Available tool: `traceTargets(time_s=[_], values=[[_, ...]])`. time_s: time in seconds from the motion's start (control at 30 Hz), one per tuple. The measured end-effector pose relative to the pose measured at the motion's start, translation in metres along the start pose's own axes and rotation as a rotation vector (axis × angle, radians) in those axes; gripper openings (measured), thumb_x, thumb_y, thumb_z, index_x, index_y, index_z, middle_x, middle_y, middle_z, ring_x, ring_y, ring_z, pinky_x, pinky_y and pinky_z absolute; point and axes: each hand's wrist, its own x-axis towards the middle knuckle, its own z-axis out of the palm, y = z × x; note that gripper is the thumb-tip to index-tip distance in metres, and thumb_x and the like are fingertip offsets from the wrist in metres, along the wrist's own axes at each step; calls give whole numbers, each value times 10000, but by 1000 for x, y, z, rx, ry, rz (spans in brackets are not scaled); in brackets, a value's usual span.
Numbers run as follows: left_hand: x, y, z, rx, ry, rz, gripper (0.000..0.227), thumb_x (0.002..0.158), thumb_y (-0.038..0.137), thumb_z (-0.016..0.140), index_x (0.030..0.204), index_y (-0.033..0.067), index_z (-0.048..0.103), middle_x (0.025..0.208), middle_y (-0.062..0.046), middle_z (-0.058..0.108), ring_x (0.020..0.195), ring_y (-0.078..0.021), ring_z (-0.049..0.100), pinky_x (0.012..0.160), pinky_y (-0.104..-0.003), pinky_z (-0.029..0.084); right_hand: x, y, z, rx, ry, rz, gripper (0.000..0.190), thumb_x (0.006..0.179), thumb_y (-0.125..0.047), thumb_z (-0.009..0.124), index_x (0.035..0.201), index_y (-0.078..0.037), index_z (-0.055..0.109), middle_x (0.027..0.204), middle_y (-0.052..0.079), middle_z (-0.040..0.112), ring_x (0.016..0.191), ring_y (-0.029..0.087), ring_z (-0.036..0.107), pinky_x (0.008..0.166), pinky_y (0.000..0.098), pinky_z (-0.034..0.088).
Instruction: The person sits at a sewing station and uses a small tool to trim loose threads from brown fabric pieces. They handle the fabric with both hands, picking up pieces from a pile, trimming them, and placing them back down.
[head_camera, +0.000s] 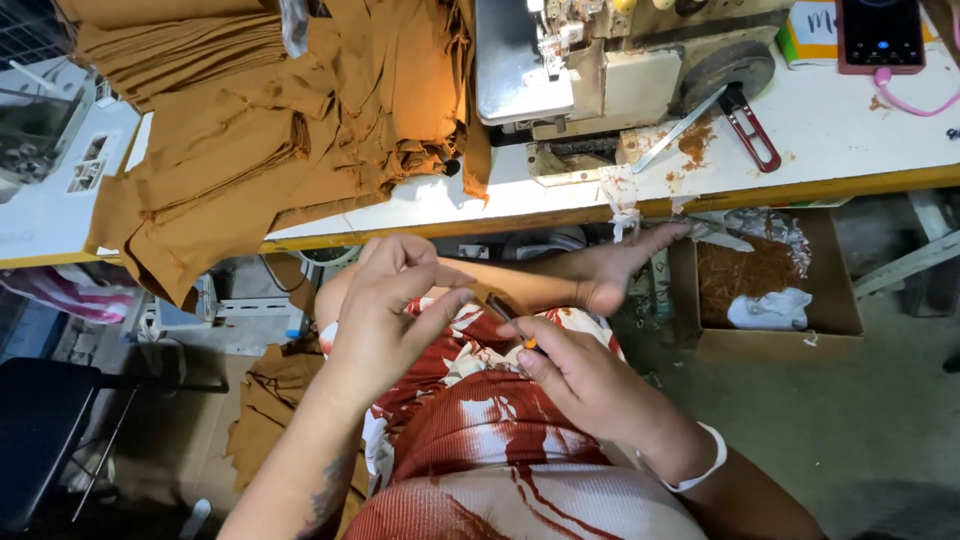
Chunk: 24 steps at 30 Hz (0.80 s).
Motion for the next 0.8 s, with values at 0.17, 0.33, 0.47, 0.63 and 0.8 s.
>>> traceTargets(time_s=[0.17, 0.33, 0.47, 0.63, 0.8], values=[[7, 10, -11, -100, -97, 113, 92, 886, 191, 669, 897, 100, 680, 975, -40, 698, 912, -207, 655, 816, -343, 486, -2, -6, -17, -290, 180, -197, 356, 940, -156, 569, 1271, -25, 581, 1125, 132, 673, 985, 280, 659, 837, 379, 528], [6, 14, -2, -275, -119, 143, 105, 909, 167, 662, 832, 99, 642, 721, 16, 616, 671, -152, 546, 634, -269, 421, 3, -19, -23, -420, 151, -305, 294, 951, -163, 556, 1154, 41, 617, 1049, 162, 675, 909, 296, 645, 800, 399, 533], [-1, 8, 12, -503, -40, 20, 117, 873, 213, 692, 937, 116, 681, 867, 13, 678, 773, -115, 606, 706, -244, 464, 8, -18, -12, -293, 234, -295, 249, 992, -202, 470, 1003, 25, 572, 861, 113, 570, 765, 223, 567, 692, 324, 473], [-15, -6, 21, -576, 185, 11, 173, 935, 209, 587, 960, 102, 721, 858, -17, 701, 783, -120, 639, 727, -247, 486, 13, -28, -4, -311, 187, -186, 213, 979, -205, 481, 1040, -20, 567, 916, 87, 590, 799, 185, 574, 719, 303, 464], [-26, -16, 19, -600, 239, 22, 278, 943, 260, 594, 744, 68, 630, 668, -5, 601, 637, -101, 571, 561, -249, 411, 28, -48, 12, -328, 176, -247, 335, 1011, -217, 413, 1207, 6, 569, 1084, 138, 649, 966, 243, 637, 862, 336, 486]])
